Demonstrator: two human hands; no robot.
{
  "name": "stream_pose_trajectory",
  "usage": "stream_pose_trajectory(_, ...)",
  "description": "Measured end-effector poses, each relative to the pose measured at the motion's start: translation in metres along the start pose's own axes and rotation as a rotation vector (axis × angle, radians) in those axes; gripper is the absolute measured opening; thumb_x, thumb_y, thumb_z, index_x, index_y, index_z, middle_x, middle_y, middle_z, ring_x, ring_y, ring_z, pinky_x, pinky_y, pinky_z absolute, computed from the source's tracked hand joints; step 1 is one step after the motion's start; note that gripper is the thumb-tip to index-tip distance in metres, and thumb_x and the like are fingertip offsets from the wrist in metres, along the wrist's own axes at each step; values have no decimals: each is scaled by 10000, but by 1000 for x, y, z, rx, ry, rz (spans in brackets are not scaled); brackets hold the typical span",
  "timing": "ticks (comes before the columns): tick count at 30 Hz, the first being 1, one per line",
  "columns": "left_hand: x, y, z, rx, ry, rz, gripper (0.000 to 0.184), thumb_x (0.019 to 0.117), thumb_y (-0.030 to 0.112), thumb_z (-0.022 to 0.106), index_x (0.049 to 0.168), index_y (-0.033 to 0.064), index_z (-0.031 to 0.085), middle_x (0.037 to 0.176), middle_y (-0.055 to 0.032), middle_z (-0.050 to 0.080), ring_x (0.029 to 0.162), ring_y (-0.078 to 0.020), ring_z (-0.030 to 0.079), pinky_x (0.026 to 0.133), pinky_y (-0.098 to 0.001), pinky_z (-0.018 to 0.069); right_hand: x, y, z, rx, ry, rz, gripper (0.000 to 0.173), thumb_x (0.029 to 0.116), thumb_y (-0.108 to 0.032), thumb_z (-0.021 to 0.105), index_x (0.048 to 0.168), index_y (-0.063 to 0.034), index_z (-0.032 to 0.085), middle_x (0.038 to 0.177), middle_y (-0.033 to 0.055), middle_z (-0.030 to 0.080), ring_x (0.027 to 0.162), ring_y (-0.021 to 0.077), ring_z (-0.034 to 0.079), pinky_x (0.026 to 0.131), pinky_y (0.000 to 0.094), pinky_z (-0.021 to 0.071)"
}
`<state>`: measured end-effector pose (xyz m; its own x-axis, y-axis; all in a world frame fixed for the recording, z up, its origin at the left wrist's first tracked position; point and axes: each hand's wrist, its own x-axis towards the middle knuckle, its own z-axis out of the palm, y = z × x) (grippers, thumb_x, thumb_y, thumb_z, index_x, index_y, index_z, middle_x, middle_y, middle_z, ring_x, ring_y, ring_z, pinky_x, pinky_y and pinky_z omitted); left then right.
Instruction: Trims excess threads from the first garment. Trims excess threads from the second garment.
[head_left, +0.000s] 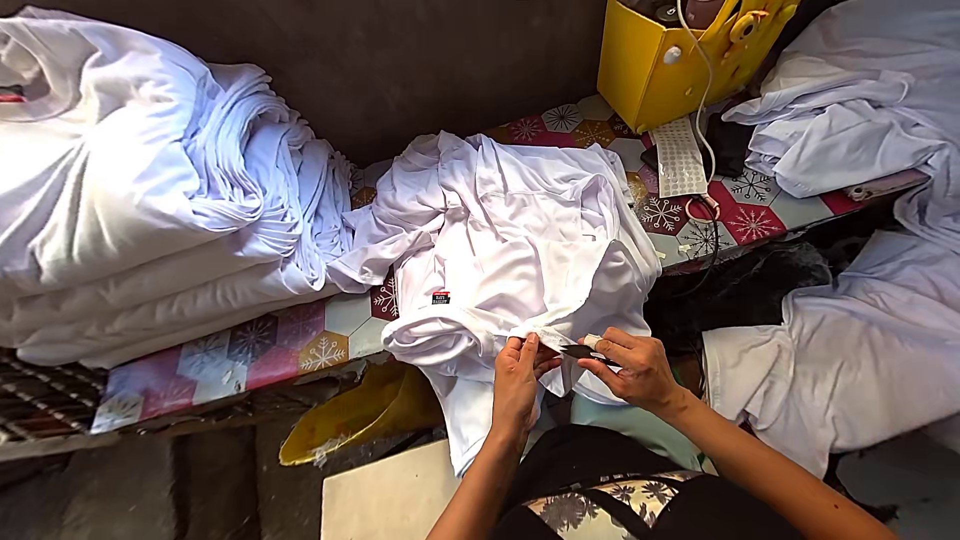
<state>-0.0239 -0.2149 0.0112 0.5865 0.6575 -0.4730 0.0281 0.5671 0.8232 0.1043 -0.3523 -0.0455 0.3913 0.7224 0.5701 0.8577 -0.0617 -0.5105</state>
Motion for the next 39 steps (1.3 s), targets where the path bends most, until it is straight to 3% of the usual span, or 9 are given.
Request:
stream_pose_trajectory(4,-4,-2,4,-62,17,-8,181,1100,59,385,1029,6,543,822,-63,723,727,-124,730,722,-261,621,-5,-12,2,2,53,134,408,992,-393,628,982,-11,772,725,101,624,562,162,563,480,283,439)
stream_pose_trajectory(13,-10,-9,8,-74,5,-15,180,1098,52,389,1054,-10,551,841,-74,733,746,-132,738,744,-270,624,-7,-20,7,114,36,300,410,989,-390,635,918,-7,765,703,80,595,594,135,548,531,270,452)
stream_pose_trajectory(18,-11,-10,9,-46,2,0,178,1094,41,394,1045,-10,558,839,-74,738,750,-131,741,746,-269,625,-7,-20,6,-1,80,240,370,980,-358,637,879,-28,772,683,80,610,564,155,569,489,291,442)
stream_pose_trajectory(24,-11,-11,10,-64,13,-6,173,1096,44,393,1047,-9,551,843,-80,740,755,-139,746,750,-277,629,-9,-16,5,53,117,272,368,985,-340,645,877,-6,757,694,82,609,588,131,567,526,258,460)
stream_pose_trajectory(30,-12,-12,13,-66,4,21,166,1093,45,403,1058,-18,552,868,-91,746,784,-157,754,784,-296,632,-15,-20,-4,38,70,273,409,963,-392,662,1024,-4,777,727,86,617,568,134,548,501,265,450)
stream_pose_trajectory(39,-15,-14,19,-32,-28,32,166,1086,25,409,1065,-28,565,883,-105,757,801,-166,761,792,-298,633,-14,-15,-2,-47,124,231,393,972,-383,645,1021,-21,789,725,88,635,566,153,571,489,279,451)
